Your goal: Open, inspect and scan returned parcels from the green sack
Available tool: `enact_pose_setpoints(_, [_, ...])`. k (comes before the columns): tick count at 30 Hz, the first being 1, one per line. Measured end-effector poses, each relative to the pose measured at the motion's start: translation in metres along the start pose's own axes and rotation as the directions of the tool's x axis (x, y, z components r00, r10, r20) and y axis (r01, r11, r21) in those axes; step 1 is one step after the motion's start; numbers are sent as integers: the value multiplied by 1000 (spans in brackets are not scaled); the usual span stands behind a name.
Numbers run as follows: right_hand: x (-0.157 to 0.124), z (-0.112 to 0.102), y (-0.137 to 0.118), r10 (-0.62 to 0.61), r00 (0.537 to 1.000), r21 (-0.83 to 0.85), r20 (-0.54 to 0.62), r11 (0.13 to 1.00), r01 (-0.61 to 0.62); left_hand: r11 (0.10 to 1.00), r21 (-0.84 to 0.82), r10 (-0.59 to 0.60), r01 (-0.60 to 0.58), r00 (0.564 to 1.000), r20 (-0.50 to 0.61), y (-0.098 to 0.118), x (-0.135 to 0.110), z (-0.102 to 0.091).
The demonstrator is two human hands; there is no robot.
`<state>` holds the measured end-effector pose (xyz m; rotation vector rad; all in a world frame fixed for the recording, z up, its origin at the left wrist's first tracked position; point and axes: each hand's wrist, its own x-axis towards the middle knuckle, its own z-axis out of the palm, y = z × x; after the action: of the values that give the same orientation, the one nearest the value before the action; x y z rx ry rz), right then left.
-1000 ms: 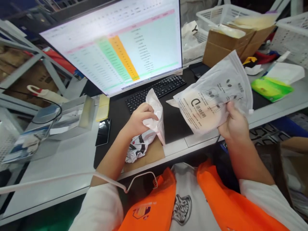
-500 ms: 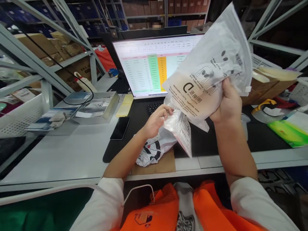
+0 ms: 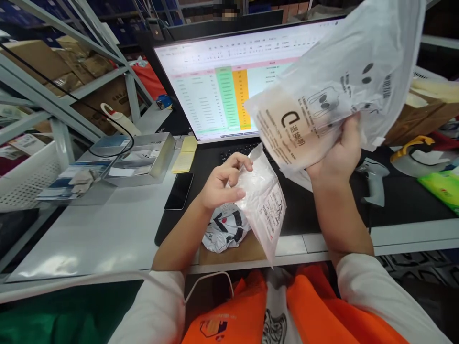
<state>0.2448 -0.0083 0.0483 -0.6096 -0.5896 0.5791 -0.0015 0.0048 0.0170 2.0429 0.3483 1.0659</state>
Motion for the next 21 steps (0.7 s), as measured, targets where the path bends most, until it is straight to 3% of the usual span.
enact_pose_setpoints(3, [4,-2,3,-77,997,-36,-19,996,77,994,80,-69,70,998,-14,4,5,6])
enact_pose_setpoints(7, [1,0,3,-57,998,-164,26,985,61,990,99,-94,105,990,-104,-2,7,18])
enact_pose_setpoints(11, [-8,5,-3,-60,998,-78,34,995,62,994,-33,-106,102,981,-164,-17,4,27])
enact_pose_setpoints(17, [-14,6,-2,15,999,-95,50,995,-10,935,-249,-288,254,951,-111,-27,3,30])
enact_pose_setpoints(21, [-15,2,11,-85,995,-117,46,989,90,903,-311,-348,297,930,-121,-30,4,29])
